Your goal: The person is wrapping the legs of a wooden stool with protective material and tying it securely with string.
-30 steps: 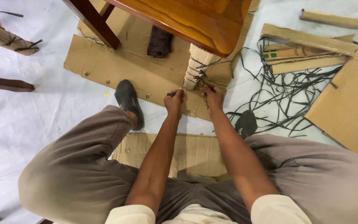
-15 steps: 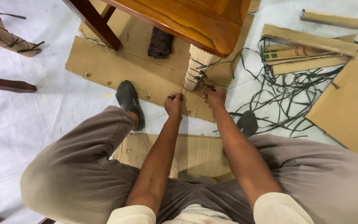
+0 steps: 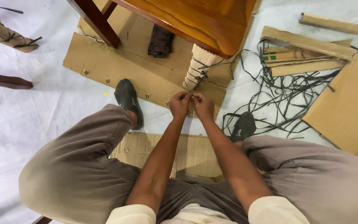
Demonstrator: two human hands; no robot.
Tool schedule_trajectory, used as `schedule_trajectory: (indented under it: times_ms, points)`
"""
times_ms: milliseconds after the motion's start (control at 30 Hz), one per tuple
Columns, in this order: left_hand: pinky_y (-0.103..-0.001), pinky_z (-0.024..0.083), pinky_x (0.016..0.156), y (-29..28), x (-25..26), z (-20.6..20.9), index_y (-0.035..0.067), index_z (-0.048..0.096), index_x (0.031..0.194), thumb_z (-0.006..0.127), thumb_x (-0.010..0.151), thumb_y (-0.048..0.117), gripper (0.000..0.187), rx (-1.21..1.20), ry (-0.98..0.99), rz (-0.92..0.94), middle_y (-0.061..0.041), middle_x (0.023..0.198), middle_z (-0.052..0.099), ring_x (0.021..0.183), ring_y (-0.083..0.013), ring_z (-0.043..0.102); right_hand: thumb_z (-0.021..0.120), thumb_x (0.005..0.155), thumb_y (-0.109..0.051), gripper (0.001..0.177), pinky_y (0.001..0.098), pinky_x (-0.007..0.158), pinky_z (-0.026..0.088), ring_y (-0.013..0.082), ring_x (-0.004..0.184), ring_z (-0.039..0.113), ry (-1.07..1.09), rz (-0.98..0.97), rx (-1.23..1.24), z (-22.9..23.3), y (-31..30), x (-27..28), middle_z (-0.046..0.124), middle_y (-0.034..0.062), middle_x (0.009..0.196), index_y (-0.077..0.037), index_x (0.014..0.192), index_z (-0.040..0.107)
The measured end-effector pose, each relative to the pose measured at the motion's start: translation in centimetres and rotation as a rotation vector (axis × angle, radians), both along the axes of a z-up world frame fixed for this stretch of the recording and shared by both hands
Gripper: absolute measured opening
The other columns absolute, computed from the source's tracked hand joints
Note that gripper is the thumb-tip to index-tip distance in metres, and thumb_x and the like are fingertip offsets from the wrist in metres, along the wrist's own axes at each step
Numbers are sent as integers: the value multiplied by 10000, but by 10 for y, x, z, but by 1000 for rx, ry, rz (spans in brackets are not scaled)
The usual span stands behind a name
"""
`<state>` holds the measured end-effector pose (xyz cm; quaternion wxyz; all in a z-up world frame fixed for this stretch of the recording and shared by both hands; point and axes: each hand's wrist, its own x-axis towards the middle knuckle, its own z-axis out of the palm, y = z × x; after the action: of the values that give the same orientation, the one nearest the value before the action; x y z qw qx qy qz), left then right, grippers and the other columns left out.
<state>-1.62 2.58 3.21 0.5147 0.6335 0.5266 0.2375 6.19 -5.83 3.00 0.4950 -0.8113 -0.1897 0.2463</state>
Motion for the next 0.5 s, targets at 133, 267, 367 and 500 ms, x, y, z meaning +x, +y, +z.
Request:
schedule_trajectory:
  times_ms: [133, 267, 367, 500]
  points:
    - [-291, 551, 726, 0, -1, 2, 32, 785, 996, 736, 876, 181, 198, -74, -97, -50, -61, 844, 777, 758, -135, 712, 720, 921, -186, 180, 369, 639, 554, 237, 720, 753, -167, 56, -46, 19, -4, -9, 760, 144, 820, -70, 1046, 779]
    - [-275, 509, 660, 2, 1, -19, 14, 760, 956, 704, 896, 119, 132, -378, -328, -23, -41, 816, 732, 716, -116, 636, 741, 947, -217, 167, 411, 646, 530, 319, 761, 724, -223, 123, -108, 27, -9, -13, 750, 158, 834, -60, 996, 770]
    - [-271, 477, 623, 7, -2, -36, 19, 736, 916, 675, 933, 103, 105, -537, -433, -39, -30, 785, 687, 683, -111, 587, 732, 928, -204, 146, 387, 661, 541, 288, 758, 740, -183, 147, -51, 29, -11, -15, 761, 139, 838, -69, 979, 759]
    - [-269, 484, 614, 14, -3, -10, 39, 725, 911, 669, 926, 104, 87, -673, -371, -59, -20, 789, 699, 677, -112, 602, 693, 916, -150, 117, 351, 690, 561, 241, 775, 765, -103, 222, 50, 24, -13, -13, 768, 123, 849, -68, 979, 747]
